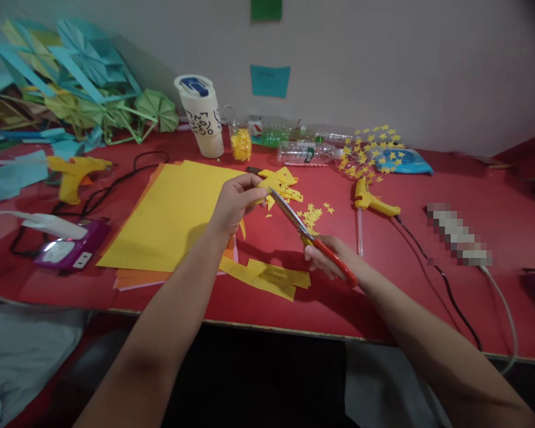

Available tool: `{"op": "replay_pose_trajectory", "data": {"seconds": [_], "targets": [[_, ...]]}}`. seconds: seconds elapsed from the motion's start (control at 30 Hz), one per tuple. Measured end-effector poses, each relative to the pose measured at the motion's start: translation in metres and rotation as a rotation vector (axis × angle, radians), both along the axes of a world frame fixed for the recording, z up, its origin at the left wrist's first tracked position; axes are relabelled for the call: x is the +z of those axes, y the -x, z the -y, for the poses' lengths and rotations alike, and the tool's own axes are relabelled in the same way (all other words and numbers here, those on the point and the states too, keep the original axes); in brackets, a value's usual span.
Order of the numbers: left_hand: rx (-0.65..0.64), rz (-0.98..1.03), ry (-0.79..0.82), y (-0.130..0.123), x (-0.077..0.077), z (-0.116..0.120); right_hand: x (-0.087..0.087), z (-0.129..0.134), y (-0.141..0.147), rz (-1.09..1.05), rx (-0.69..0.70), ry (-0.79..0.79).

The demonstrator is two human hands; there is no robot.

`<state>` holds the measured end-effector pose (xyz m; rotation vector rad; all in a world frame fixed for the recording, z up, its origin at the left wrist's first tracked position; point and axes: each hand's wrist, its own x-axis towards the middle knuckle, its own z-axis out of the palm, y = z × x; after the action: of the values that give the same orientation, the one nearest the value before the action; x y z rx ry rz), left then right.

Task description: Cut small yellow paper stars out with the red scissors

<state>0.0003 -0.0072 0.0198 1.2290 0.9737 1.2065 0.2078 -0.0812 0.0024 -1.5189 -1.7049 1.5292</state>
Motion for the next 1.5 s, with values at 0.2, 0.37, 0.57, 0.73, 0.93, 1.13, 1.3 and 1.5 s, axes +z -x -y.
{"op": "replay_pose_trajectory", "data": {"seconds": [0.2,0.37,0.57,0.73,0.93,1.13,1.3,1.5], "targets": [[-0.007,0.027,-0.015,0.0012,-0.0019,-0.0011,-0.0003,-0.0001,0.0001,0.013,-0.003,0.009],[-0.001,0.005,-0.002,0.0004,-0.0012,-0.0008,-0.0011,-0.0006,-0.0004,0.027,-0.003,0.011],[-0.014,0.012,-0.005,0.0007,-0.0013,-0.0008,0.0001,-0.0003,-0.0003,0.033,-0.010,0.016],[-0.019,0.015,0.003,0.0016,-0.0016,-0.0010,0.0020,0.0001,0.0008,0.037,-0.021,0.032],[-0.011,0.009,0.001,0.0019,-0.0020,-0.0015,0.0033,0.0005,0.0010,0.004,-0.030,0.028],[0.000,0.006,-0.005,0.0026,-0.0040,-0.0025,0.0008,0.0006,0.0000,0.033,-0.026,0.006],[-0.004,-0.013,-0.002,0.0031,-0.0031,-0.0026,-0.0003,-0.0002,-0.0010,0.030,-0.005,-0.004],[-0.018,-0.027,-0.006,0.0046,-0.0024,-0.0024,-0.0027,-0.0008,-0.0023,0.024,-0.015,-0.023]]}}
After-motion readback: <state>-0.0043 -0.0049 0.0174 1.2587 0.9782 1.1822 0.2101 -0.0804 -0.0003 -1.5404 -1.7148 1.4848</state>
